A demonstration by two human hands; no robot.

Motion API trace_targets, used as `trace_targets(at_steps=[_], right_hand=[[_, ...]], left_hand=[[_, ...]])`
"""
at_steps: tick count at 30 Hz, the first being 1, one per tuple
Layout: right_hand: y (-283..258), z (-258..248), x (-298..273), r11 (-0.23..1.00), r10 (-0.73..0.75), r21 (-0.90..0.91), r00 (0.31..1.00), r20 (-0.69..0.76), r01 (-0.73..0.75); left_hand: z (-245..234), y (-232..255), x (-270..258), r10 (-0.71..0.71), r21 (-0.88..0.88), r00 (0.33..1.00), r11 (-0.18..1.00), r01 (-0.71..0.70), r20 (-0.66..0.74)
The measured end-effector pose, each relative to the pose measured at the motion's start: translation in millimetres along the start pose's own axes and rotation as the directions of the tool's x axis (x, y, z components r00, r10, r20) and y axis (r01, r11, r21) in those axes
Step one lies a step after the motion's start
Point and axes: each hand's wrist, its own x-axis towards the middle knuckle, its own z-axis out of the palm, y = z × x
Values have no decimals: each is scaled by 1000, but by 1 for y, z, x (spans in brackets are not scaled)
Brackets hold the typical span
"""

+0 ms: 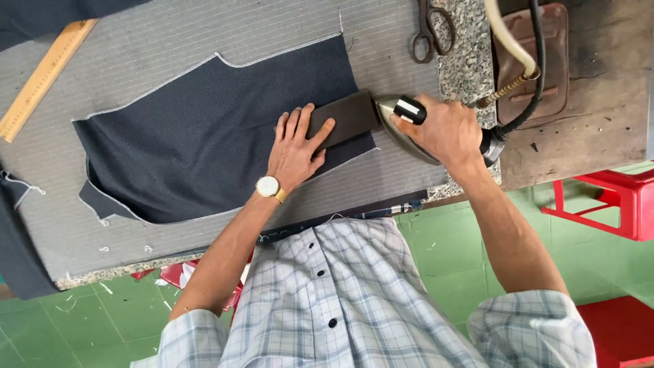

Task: The person picks up a dark fabric piece from a red stool, places it on a work table, and trims loose threads using shears. They then fold the fabric and use a steam iron with a pressing block to press the seams and edges flat.

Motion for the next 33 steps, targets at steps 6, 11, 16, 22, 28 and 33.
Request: trace_targets(at_steps=[6,11,16,22,28,33], right_hand=[[-1,-1,0,999,-30,18,999,-20,30],[3,4,5,997,-8,80,998,68,3],[3,-3,6,997,-26,77,989,146,15],[6,-4,8,991,-73,124,987,146,55],[10,1,7,989,-83,137,987,136,64],[10,-1,9,987,-71,155,988,139,49]], left_hand=[[-4,2,0,-26,10,999,1000,26,34],[4,-4,-2,-8,-1,1000,1000,8,3],[-3,-2,-15,-43,-44,997,998,40,-56],[1,31,-65,-58,-102,996,994,51,-67],[12,62,-76,-41,-119,997,992,32,-73],[-11,61,-77,-63,-156,995,986,50,-80]])
